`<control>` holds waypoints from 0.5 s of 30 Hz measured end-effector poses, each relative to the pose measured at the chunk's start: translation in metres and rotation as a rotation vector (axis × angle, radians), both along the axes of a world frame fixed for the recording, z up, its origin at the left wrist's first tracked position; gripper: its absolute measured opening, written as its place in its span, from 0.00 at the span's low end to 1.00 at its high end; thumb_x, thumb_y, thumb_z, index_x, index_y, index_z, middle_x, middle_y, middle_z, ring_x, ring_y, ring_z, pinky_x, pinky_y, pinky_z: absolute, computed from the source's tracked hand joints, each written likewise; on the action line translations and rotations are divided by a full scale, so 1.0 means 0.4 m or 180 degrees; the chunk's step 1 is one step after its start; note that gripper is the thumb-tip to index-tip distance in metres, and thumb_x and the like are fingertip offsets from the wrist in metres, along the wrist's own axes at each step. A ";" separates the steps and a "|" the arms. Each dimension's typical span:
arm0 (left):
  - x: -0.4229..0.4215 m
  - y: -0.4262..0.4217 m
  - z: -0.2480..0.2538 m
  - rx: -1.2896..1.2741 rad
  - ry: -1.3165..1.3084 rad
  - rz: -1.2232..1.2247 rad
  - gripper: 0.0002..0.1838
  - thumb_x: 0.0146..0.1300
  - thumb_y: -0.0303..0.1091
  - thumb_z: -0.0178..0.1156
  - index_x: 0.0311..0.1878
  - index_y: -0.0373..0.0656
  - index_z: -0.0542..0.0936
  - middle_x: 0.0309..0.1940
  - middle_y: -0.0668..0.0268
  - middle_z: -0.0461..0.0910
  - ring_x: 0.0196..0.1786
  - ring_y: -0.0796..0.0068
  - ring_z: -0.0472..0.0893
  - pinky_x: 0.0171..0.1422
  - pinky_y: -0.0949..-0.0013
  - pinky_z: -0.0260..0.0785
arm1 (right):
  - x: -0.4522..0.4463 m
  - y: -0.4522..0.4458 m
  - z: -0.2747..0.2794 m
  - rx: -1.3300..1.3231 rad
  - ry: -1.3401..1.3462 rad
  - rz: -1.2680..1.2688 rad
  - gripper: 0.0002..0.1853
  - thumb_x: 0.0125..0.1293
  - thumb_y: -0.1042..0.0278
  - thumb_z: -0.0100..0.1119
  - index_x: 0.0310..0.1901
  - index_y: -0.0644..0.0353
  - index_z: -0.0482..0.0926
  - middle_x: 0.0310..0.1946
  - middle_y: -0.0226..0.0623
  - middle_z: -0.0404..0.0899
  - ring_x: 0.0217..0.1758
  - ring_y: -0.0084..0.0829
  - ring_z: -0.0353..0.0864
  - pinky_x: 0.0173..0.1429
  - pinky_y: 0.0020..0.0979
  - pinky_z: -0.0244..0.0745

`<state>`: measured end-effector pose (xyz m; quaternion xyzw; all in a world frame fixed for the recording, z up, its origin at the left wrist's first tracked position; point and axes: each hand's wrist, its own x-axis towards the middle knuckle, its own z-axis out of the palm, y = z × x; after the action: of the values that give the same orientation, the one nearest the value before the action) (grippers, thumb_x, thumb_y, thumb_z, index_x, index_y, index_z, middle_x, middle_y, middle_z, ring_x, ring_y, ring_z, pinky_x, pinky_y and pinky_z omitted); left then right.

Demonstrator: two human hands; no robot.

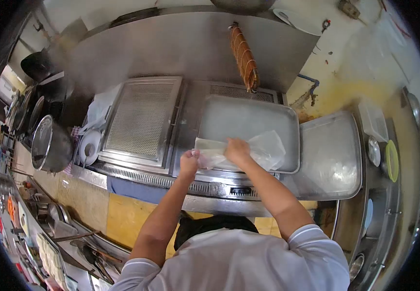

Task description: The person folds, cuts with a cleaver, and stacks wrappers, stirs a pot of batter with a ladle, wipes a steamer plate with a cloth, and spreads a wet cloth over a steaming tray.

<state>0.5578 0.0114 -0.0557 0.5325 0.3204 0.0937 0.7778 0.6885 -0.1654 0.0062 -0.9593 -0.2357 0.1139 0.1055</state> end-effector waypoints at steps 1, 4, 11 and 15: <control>-0.001 0.000 -0.001 -0.0030 0.0008 0.0023 0.11 0.77 0.36 0.62 0.47 0.36 0.82 0.37 0.65 0.85 0.38 0.75 0.83 0.43 0.67 0.77 | 0.009 -0.005 0.005 -0.0074 0.0069 -0.0021 0.15 0.61 0.62 0.62 0.44 0.59 0.91 0.45 0.51 0.89 0.49 0.52 0.89 0.55 0.46 0.84; -0.009 -0.001 0.027 0.0015 0.0116 0.0015 0.12 0.77 0.37 0.62 0.48 0.35 0.82 0.37 0.64 0.85 0.37 0.74 0.84 0.42 0.67 0.77 | 0.059 -0.043 0.051 0.0051 0.0351 -0.0287 0.14 0.61 0.63 0.61 0.43 0.60 0.90 0.41 0.52 0.89 0.47 0.52 0.90 0.53 0.47 0.84; -0.008 0.011 -0.005 -0.0029 0.0169 -0.0105 0.12 0.77 0.37 0.61 0.48 0.36 0.82 0.37 0.64 0.86 0.37 0.75 0.84 0.41 0.67 0.77 | 0.319 -0.223 -0.066 0.0883 -0.0252 -0.0309 0.12 0.61 0.67 0.60 0.41 0.64 0.88 0.40 0.56 0.88 0.47 0.56 0.87 0.55 0.49 0.81; -0.007 0.015 0.005 0.0238 0.0357 -0.0218 0.13 0.78 0.38 0.59 0.53 0.37 0.80 0.41 0.63 0.86 0.41 0.69 0.87 0.47 0.63 0.82 | 0.329 -0.290 -0.085 -0.0064 -0.0461 -0.0276 0.11 0.63 0.66 0.62 0.42 0.61 0.89 0.46 0.55 0.87 0.54 0.53 0.86 0.62 0.51 0.79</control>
<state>0.5550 0.0175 -0.0539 0.5763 0.3413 0.0491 0.7409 0.8201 -0.2813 -0.0279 -0.9754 -0.1999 0.0418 0.0834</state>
